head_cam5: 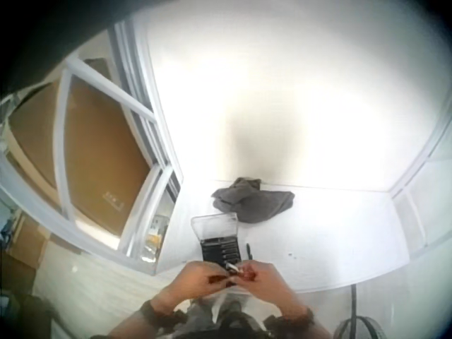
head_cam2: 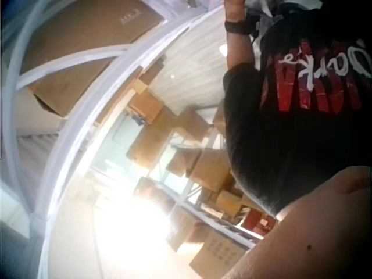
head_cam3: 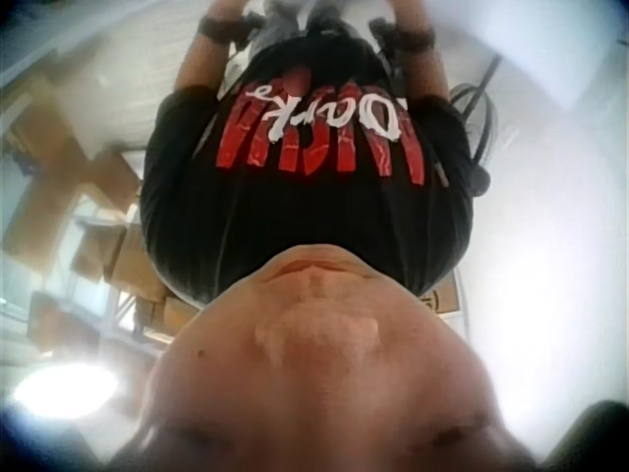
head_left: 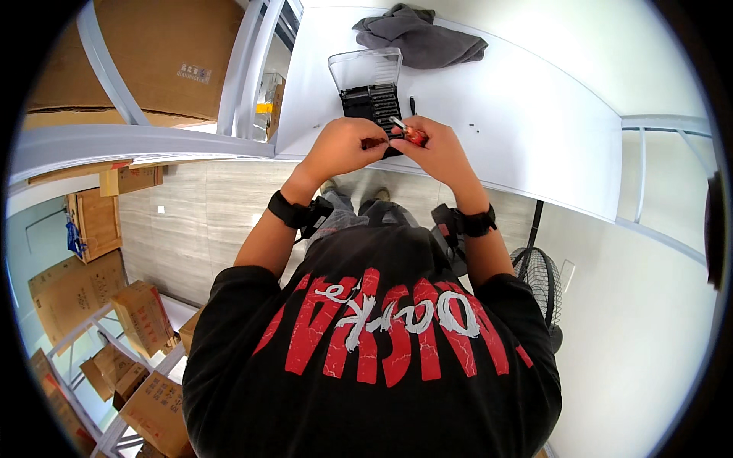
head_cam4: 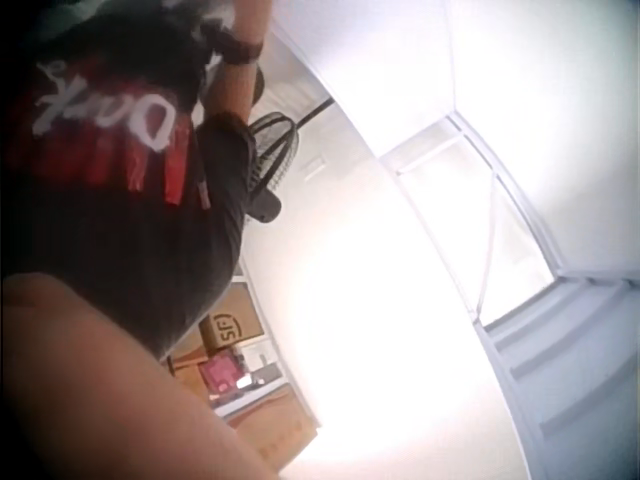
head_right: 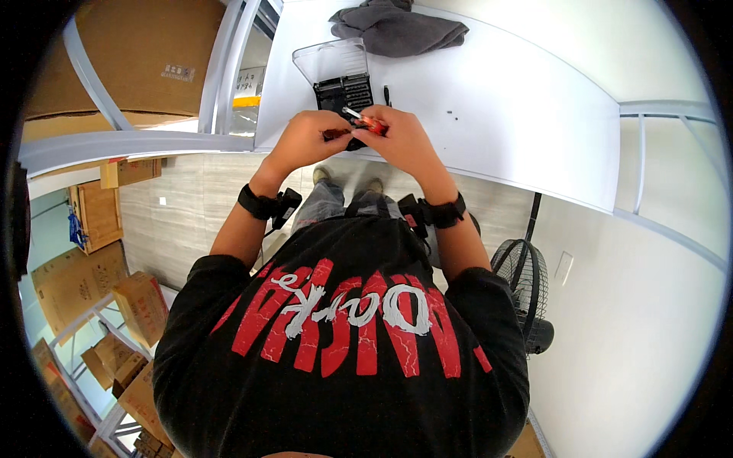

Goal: The person assembles a standing fan by attaching the front grille to the fan head using a screwdriver. They then place the screwdriver and screws into a toolkit and close it.

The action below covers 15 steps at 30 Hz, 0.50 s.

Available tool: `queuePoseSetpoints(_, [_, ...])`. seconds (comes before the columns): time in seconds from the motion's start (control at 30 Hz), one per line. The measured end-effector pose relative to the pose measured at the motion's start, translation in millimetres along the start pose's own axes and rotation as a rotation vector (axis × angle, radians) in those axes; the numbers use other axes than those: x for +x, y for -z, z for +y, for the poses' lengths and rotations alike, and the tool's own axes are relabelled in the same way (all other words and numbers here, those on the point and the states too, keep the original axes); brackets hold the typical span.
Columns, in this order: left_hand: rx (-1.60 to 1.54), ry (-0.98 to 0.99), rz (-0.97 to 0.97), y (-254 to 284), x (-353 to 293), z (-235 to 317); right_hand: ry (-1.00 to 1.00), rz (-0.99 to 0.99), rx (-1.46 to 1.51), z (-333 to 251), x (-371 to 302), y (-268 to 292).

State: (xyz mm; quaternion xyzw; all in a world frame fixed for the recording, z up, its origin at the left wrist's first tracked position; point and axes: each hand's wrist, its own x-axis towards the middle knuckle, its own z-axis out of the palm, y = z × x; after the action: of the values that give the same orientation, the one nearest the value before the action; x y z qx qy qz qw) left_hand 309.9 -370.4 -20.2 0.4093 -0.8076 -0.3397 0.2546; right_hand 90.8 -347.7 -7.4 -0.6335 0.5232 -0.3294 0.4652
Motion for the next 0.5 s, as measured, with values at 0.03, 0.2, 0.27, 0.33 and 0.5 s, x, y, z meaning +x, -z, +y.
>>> queuePoseSetpoints(0.03, [0.059, -0.017, -0.022, -1, 3, 3, -0.031, -0.019, -0.025, -7, 4, -2])
queuePoseSetpoints(0.2, [-0.231, 0.097, 0.068, -10, 7, 0, -0.070, 0.007, 0.108, 6, 15, -8])
queuePoseSetpoints(0.27, [-0.362, 0.146, 0.121, -15, 6, 1, -0.108, 0.013, 0.207, 1, 14, -7])
queuePoseSetpoints(0.33, [-0.610, 0.228, 0.112, -17, 6, 2, -0.167, -0.006, 0.268, -2, 15, -3])
queuePoseSetpoints(0.5, [-0.596, 0.269, 0.028, -11, 6, 2, -0.099, -0.058, 0.314, 7, 18, -2])
